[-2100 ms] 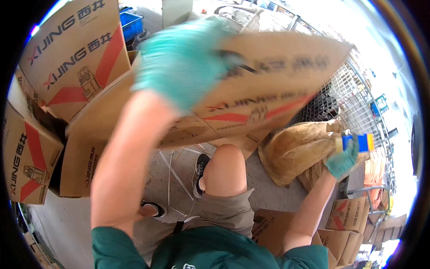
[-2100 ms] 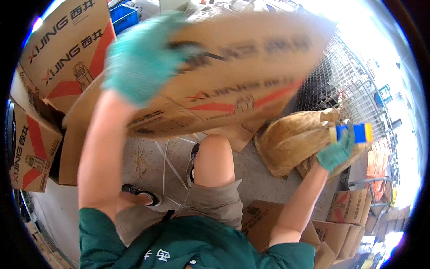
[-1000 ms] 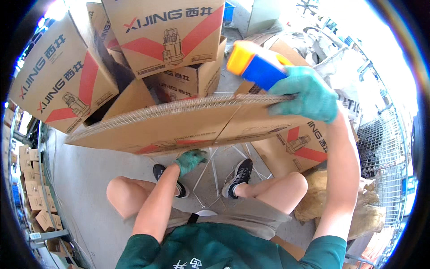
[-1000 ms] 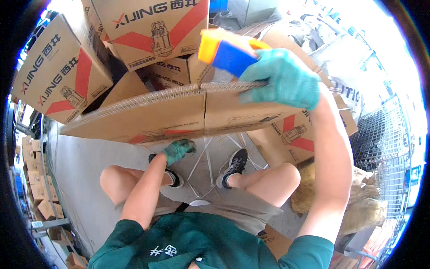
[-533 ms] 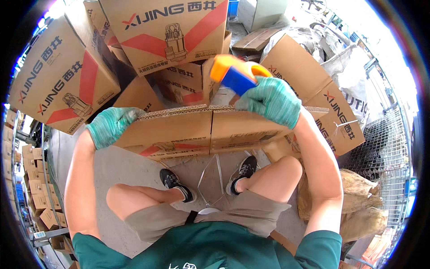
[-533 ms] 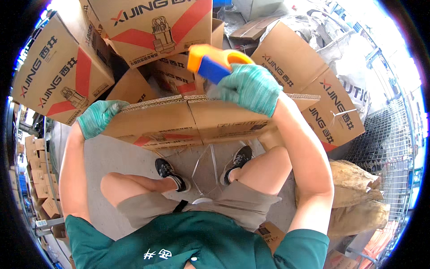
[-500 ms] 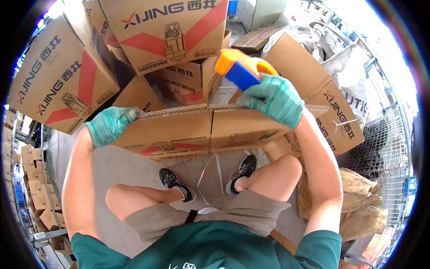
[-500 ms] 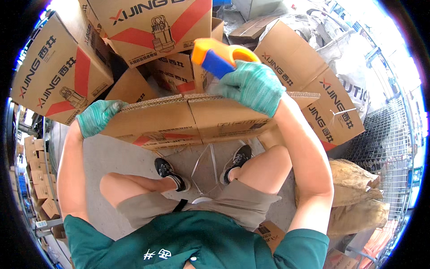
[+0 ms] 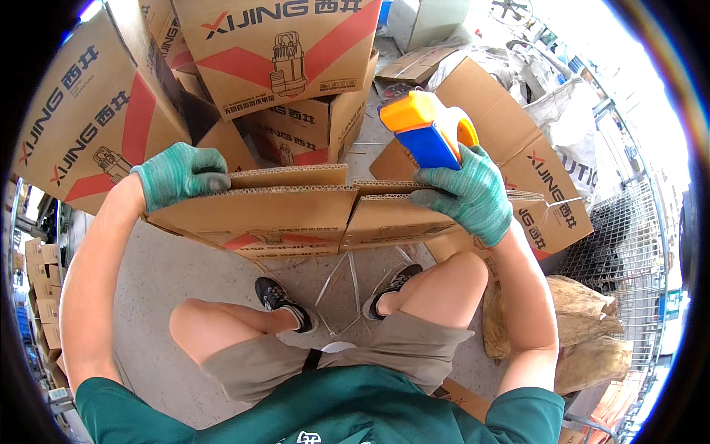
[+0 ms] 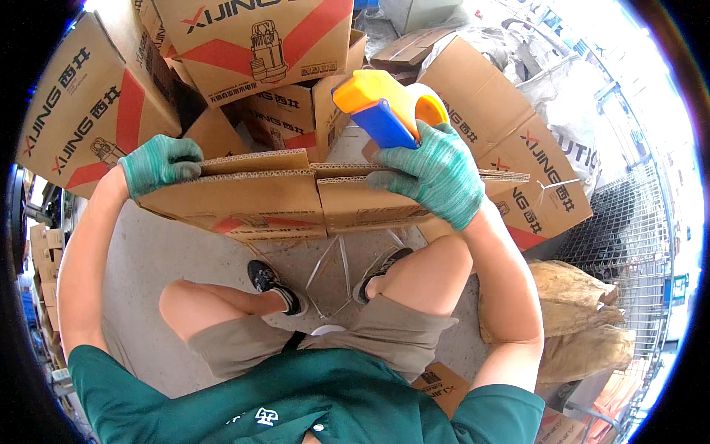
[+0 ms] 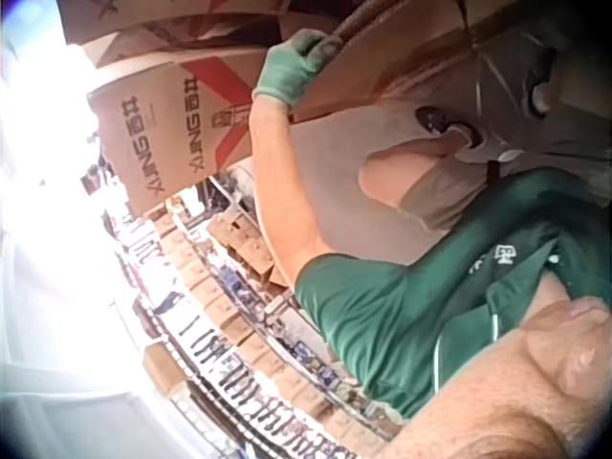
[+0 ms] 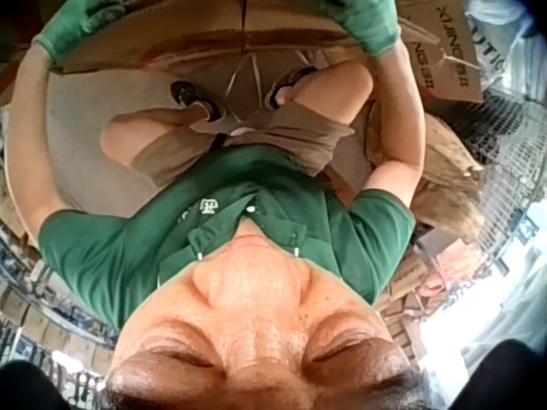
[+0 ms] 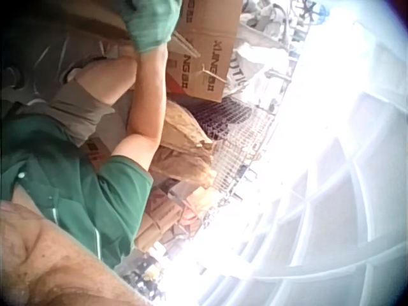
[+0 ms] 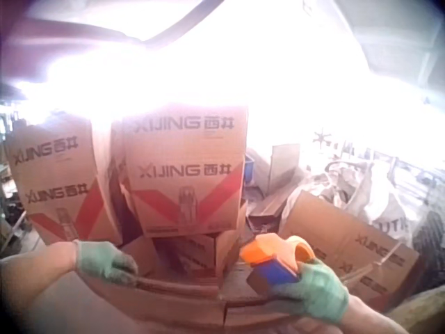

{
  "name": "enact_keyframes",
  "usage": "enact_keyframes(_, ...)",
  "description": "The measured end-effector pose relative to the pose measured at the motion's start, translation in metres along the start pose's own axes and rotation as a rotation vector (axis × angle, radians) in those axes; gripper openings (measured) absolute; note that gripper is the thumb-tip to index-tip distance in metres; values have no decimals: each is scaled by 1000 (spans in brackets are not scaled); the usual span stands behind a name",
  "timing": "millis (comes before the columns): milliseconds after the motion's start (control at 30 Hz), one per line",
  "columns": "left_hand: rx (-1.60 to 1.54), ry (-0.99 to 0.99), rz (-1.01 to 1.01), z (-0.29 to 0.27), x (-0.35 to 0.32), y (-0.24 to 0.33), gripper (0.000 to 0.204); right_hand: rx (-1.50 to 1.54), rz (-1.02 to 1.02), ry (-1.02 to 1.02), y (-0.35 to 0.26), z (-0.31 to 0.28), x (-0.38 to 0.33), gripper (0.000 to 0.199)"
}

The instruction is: The person sits on the floor and repeatedly assembles and seals cardboard boxes using a handheld tape dispenser. They fold the flaps of each box and apply tape to secure them before moving to the next one. The person then walks to a nearby table and places a sealed box into a larger container.

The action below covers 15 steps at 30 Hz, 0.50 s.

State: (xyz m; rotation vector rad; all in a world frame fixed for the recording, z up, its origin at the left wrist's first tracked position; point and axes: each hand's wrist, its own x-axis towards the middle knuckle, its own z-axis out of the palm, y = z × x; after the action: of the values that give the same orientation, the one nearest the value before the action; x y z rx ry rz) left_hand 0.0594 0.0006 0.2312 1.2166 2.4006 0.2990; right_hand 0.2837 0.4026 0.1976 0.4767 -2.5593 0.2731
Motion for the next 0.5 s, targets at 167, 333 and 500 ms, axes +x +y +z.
enact_keyframes(167,210,-52,-81,2,-13,12,38,-78,-41,118,-5,-1,-1,31)
enact_keyframes(333,115,-69,-218,3,-23,27,36,-293,-130,169,-25,-19,-10,38)
enact_keyframes(500,73,5,-193,10,-27,25,34,-403,-54,-71,-23,-5,-20,47)
